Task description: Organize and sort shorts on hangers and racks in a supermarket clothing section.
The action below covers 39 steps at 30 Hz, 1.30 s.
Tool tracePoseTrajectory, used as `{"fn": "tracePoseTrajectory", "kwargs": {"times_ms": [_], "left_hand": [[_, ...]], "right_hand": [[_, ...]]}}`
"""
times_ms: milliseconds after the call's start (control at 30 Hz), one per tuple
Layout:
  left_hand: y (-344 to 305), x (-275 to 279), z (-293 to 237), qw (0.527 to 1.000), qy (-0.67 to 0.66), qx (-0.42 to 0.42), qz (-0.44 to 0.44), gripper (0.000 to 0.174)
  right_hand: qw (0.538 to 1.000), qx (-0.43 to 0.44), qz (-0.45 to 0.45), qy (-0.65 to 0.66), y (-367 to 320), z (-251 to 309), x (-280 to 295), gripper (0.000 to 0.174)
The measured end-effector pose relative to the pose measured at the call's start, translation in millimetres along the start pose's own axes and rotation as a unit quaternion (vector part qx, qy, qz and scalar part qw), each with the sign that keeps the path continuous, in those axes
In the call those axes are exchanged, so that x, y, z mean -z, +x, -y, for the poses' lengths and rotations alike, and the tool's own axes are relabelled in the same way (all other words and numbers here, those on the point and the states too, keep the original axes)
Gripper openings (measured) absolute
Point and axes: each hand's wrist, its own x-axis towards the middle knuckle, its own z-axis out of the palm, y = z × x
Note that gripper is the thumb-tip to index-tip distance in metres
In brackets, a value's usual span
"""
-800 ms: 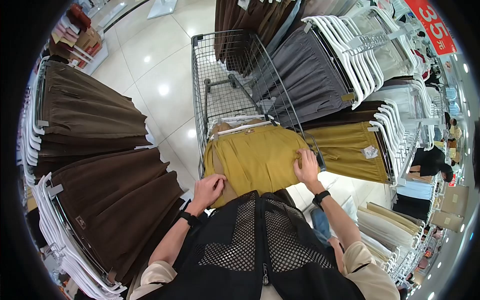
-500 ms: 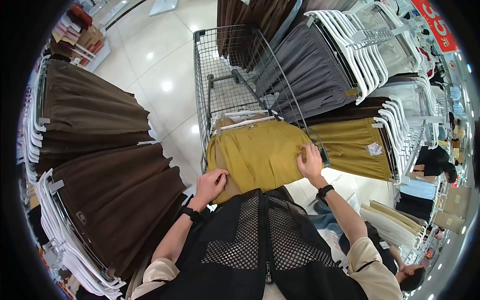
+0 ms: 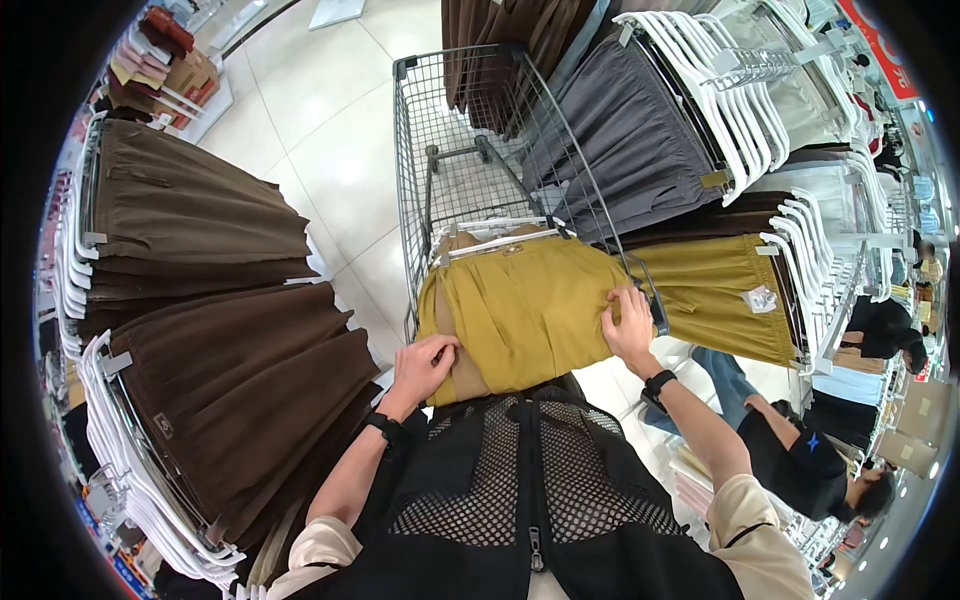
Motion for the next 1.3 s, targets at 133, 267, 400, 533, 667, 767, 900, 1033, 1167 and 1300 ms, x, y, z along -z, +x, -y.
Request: {"fn": "tracePoseTrajectory", "kwargs": {"times_ms": [133,267,400,533,667,767,900,1033,1167,1300], "left_hand": [[-1.0,-0.7,-0.9,1.000,-0.004,0.007,0.001,0.014],[-1.2,-0.2,-1.4,1.000,-0.004,0.009,0.003,0.014],[-1.2,0.5,-1.1,1.000,0.001,0.019,0.009,0.014],[-3.6,-3.5,1.6,1.000,0.005,0.030,0.005,0.014],[-3.9,-5.0,2.9,1.000,0.012,0.004,0.001,0.015],[-4.0,-6.2,3.9,1.000,0.013,0.007,0.007,0.015],[-2.5,-4.5,1.3,0.999,0.023,0.020,0.025,0.017],[-4.1,-5.3,0.8,0.999,0.028,0.014,0.020,0.016],[-2.3,-3.9,-2.1,1.000,0.011,0.006,0.019,0.017],[-3.9,-3.5,-1.7,0.999,0.020,0.011,0.025,0.017]], "right_hand": [[1.000,0.006,-0.004,0.000,0.0,-1.0,0.8,0.021],[1.000,0.009,-0.010,-0.003,-0.9,0.3,0.9,0.019],[1.000,0.009,-0.014,-0.004,-0.8,0.8,0.1,0.018],[1.000,0.003,-0.011,-0.002,-2.3,1.2,2.6,0.018],[1.000,-0.001,-0.011,0.005,-2.5,-1.5,-0.4,0.019],[1.000,0.001,-0.012,0.008,-4.1,-2.8,1.6,0.019],[1.000,0.007,-0.009,0.006,-3.8,-1.9,4.2,0.019],[1.000,0.009,-0.014,0.014,-3.5,-1.6,4.3,0.018],[1.000,0.003,-0.020,0.023,-5.0,-1.6,6.1,0.017],[0.999,0.002,-0.022,0.030,-4.1,-1.2,5.9,0.015]]}}
